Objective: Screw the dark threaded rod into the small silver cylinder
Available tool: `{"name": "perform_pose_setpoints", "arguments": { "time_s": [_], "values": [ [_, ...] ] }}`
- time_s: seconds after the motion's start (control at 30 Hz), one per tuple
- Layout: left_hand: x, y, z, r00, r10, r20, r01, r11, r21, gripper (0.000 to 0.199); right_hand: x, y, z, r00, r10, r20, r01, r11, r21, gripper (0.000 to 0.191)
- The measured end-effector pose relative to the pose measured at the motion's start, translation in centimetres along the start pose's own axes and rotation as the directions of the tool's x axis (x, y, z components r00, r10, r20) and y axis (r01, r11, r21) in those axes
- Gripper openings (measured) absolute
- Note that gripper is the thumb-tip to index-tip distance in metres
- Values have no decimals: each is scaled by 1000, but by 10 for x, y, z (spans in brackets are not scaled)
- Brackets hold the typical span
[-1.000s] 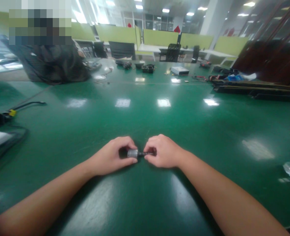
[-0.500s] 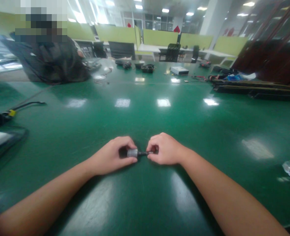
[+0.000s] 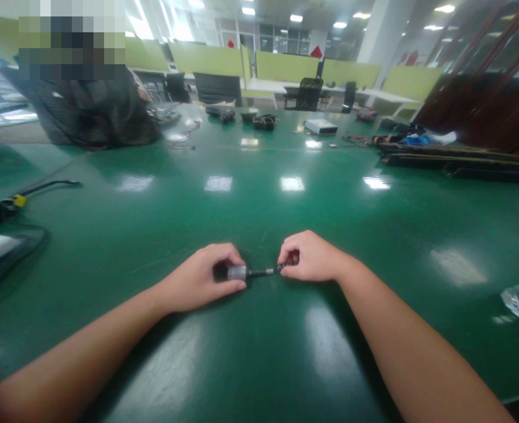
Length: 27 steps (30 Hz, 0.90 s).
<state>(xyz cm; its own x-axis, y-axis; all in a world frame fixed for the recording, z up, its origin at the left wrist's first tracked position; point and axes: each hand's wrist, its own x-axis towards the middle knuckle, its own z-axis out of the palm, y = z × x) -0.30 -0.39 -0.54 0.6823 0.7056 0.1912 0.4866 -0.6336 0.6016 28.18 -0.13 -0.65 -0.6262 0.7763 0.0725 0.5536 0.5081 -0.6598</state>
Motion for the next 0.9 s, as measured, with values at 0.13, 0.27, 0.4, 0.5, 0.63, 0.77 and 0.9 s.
{"name": "perform_pose_setpoints", "arguments": {
  "time_s": [0.13, 0.27, 0.4, 0.5, 0.63, 0.77, 0.9],
  "values": [
    [-1, 0, 0, 1000, -13, 0, 13, 1000, 2, 19, -1, 2, -3, 999, 33, 17, -33, 999, 21, 7],
    [-1, 0, 0, 1000, -11, 5, 11, 1000, 1, 19, -1, -2, 0, 999, 44, 21, -44, 999, 31, 7],
    [0, 1, -1, 1000, -11, 5, 11, 1000, 2, 18, 0, -6, 1, 999, 36, 36, -38, 998, 52, 7],
    [1, 1, 0, 1000, -12, 8, 12, 1000, 3, 18, 3, -8, 10, 999, 32, 10, -32, 997, 73, 11],
    [2, 0, 1, 1000, -12, 2, 12, 1000, 15, 17, 12, -14, 31, 989, 64, -134, -45, 990, 137, 19],
    [2, 0, 1, 1000, -9, 2, 9, 1000, 11, 19, 17, -22, 42, 990, 25, -137, -7, 991, 130, 21],
    [3, 2, 0, 1000, -12, 5, 12, 1000, -12, 25, 17, -23, 40, 989, 17, -144, 1, 992, 123, 15]
  ]
}}
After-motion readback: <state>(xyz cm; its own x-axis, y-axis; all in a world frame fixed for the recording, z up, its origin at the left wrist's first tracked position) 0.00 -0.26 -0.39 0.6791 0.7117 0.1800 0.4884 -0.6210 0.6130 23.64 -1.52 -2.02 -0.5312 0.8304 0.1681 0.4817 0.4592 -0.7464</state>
